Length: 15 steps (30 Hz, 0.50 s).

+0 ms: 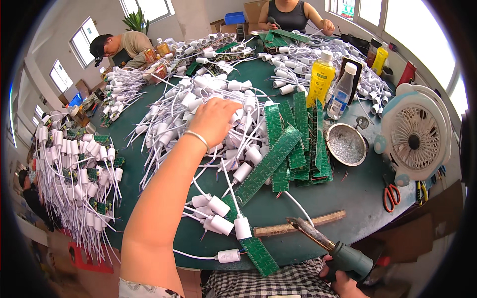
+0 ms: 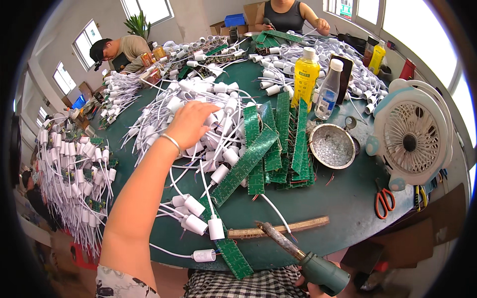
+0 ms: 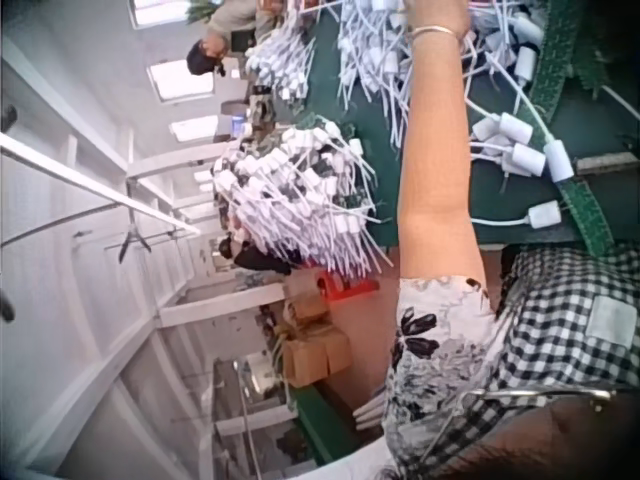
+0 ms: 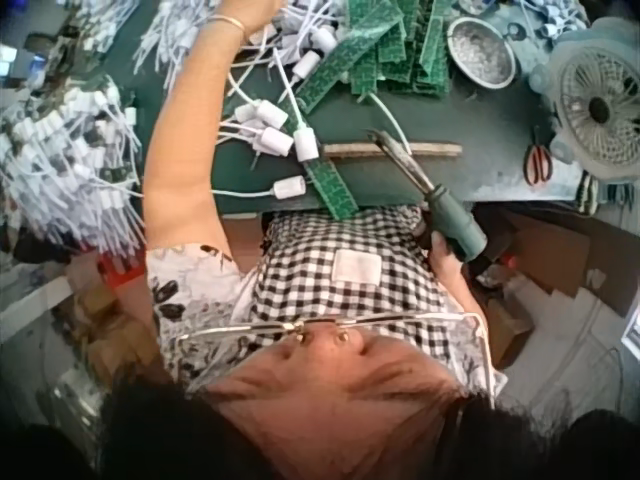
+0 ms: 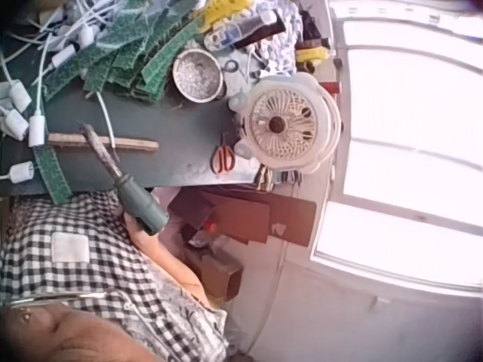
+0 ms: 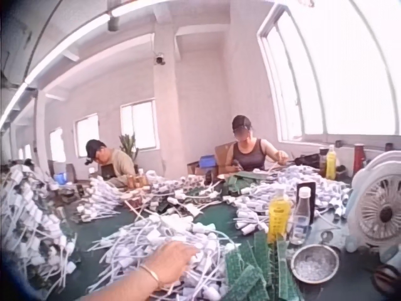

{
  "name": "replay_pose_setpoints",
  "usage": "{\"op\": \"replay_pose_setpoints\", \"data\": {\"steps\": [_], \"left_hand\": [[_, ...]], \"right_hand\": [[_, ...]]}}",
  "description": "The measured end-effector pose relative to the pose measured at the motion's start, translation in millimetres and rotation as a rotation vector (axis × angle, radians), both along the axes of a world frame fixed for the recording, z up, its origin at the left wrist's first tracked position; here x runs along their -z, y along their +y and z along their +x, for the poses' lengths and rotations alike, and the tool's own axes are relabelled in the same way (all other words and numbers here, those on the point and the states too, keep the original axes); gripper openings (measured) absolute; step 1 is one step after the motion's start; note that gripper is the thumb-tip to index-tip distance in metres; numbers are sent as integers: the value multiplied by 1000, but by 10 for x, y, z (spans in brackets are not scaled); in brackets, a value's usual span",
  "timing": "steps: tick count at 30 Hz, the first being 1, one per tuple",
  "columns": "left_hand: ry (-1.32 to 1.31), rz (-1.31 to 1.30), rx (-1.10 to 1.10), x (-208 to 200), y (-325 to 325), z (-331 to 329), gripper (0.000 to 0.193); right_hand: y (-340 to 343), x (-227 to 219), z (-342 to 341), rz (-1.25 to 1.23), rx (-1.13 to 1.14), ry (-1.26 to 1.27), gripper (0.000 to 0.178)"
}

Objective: The person solders wires and electronic modules onto green circuit board strips using a soldering iron.

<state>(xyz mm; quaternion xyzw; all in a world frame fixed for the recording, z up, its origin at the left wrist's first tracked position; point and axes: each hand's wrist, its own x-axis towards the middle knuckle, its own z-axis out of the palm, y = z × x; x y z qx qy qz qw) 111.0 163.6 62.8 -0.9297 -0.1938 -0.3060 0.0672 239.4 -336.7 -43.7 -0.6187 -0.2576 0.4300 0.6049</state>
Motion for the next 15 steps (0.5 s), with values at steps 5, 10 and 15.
{"op": "replay_pose_setpoints", "data": {"steps": [5, 10, 15], "left_hand": [[275, -196, 43, -47, 289, 56, 33], [-618, -475, 399, -539, -189, -145, 30], [-423, -164, 347, -695, -1289, -697, 23]], "right_hand": [[95, -84, -104, 51, 122, -61, 54], [110, -128, -78, 75, 87, 3, 61], [136, -70, -9, 13, 56, 47, 69]]}}
